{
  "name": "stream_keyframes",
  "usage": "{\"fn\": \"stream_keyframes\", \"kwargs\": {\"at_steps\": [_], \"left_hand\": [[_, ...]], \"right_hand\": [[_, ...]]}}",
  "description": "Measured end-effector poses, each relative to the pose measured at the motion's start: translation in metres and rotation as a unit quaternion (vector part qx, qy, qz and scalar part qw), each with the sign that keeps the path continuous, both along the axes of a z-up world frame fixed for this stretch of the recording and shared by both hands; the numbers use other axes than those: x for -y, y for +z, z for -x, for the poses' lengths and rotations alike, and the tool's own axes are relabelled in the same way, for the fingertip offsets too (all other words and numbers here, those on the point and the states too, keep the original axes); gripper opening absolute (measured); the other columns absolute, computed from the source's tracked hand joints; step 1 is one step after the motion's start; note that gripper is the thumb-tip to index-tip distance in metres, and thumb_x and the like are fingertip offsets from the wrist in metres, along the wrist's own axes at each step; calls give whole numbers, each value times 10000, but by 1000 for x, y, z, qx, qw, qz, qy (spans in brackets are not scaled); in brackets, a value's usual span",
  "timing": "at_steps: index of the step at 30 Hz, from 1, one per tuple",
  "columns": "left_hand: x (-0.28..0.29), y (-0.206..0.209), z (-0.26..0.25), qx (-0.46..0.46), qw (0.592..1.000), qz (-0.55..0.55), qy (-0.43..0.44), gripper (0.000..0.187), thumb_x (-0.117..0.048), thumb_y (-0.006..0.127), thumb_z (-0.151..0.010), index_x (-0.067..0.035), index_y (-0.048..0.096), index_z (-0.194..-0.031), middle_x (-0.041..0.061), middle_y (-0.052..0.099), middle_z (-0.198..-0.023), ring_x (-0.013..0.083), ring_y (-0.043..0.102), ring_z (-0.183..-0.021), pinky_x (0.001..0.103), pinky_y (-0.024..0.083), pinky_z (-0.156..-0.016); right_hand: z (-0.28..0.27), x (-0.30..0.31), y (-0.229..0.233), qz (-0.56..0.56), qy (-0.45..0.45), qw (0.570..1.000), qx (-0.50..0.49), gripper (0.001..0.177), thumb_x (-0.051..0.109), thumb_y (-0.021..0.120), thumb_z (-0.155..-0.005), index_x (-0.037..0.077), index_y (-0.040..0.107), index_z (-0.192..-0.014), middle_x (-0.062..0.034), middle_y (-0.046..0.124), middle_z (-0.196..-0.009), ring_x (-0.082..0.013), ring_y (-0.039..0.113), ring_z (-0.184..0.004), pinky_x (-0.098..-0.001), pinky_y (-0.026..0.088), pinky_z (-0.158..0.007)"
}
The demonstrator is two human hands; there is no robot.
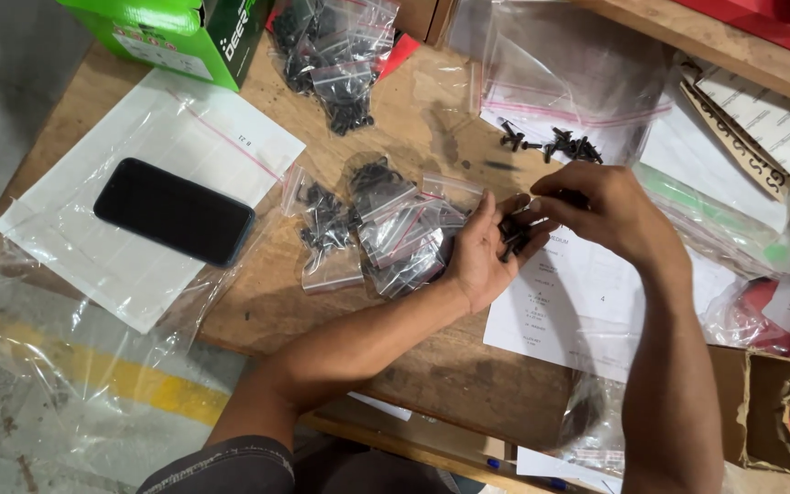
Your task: Sorting and inspecting small plastic components and fasteners on a workbench into various plastic bag packages.
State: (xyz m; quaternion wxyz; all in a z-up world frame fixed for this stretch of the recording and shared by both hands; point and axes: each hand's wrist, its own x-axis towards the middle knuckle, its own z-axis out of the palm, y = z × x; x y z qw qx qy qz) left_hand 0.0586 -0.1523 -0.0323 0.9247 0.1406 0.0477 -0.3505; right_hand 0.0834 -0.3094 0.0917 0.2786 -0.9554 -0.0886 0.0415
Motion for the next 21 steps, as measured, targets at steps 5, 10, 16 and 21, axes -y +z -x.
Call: {"fn": "stream_keyframes", "kwargs": {"at_steps": [5, 10, 16, 21], "left_hand": [[2, -2, 0, -13, 1000, 11, 11, 618, -589, 399, -1084, -27, 494, -1325, 179, 621, -1279, 296, 609, -1234, 410, 484, -1098], [3, -4, 1, 3, 1000, 0, 12, 663, -605, 387, -1081, -5, 483, -1346, 181, 623, -1260, 278, 609, -1229, 396, 500, -1085], [0, 4, 0, -3, 1000, -17, 0, 701, -622, 379, -1061, -5, 475, -1380, 164, 629, -1260, 249, 611, -1225, 364, 501, -1076], [1, 1, 1, 0, 1000, -25, 1, 704, -629, 395, -1055, -4, 481, -1367, 166, 626, -1252, 257, 617, -1214, 370, 508, -1069]], "right_hand": [[-8, 12, -18, 13, -65, 995, 78, 216, 87, 750, -958, 10, 756, -1159, -161, 732, -963, -247, 692, -747, -380, 537, -668], [-44, 9, -70, 21, -49, 987, 155, 260, 77, 766, -892, 40, 772, -1149, -185, 710, -987, -303, 710, -806, -415, 562, -729], [-64, -4, -78, 60, -89, 985, 137, 182, 159, 781, -880, 65, 785, -1036, -179, 691, -969, -365, 685, -803, -462, 550, -713], [-60, -2, -77, 80, -98, 985, 115, 161, 150, 743, -882, 79, 785, -1020, -151, 705, -955, -356, 694, -812, -459, 556, -713]]}}
